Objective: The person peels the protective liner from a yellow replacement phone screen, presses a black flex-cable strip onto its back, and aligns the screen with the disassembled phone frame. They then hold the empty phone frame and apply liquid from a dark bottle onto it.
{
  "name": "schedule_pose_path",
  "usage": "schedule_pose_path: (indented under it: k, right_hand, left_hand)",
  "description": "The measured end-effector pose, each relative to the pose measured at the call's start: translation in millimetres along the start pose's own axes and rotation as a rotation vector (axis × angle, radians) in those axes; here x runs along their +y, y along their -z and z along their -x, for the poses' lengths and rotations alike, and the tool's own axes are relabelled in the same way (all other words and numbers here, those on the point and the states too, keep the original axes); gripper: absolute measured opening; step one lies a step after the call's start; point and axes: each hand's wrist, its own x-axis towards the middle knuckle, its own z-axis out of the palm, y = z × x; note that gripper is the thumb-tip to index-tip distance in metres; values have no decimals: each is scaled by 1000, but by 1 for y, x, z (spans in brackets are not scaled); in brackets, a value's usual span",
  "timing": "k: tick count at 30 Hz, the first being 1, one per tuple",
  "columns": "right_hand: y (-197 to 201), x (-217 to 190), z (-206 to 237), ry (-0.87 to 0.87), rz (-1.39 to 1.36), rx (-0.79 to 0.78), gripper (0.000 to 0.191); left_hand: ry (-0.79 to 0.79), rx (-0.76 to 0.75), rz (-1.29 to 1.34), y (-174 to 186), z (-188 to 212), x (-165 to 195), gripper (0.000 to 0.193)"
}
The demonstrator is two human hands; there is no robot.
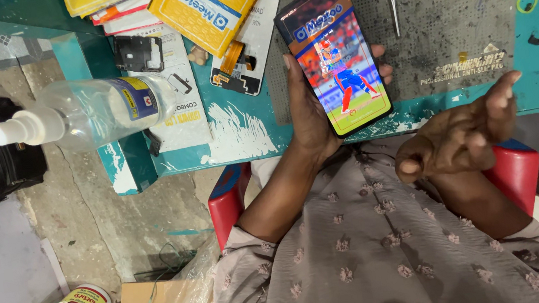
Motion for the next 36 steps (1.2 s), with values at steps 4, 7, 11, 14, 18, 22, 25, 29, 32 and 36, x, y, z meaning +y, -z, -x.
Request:
schedule_pose_path:
  k: [4, 7, 11, 14, 18, 22, 25, 29, 32, 36]
  right_hand:
    - [-2, -2, -1, -74, -65, -3, 73]
    - [-5, -3, 0, -104, -105, 15, 71]
    - [-5, -5, 2, -206, -164, 14, 64]
    - [-1, -7, 1, -274, -177, -26, 62]
    - [0, -12, -8, -443, -284, -56, 59]
    - [3, -17, -25, -730, -553, -149, 49]
    - [10, -24, -37, -958, -831, -220, 60]
    - [11, -27, -43, -1126, -1069, -340, 87]
    - [8, -28, -39, -1217, -1158, -370, 95]
    - [7, -26, -28, -1277, -1258, -420, 88]
  left_hand:
    - [15, 6, 3, 0, 0, 0, 99]
    - [16, 1, 8, 0, 0, 1, 99]
    - [22, 11, 12, 0, 0, 0, 100]
    - [27, 21, 13, 0, -1, 0, 100]
    - [33, -4, 57, 2, -3, 0, 100]
    - [24, -37, 102, 4, -5, 3, 96]
    - [57, -64, 225, 4, -3, 6, 95]
    - [111, -106, 262, 3, 3, 11, 102]
    - [135, -48, 252, -2, 5, 12, 106]
    - [52, -105, 113, -10, 10, 13, 92]
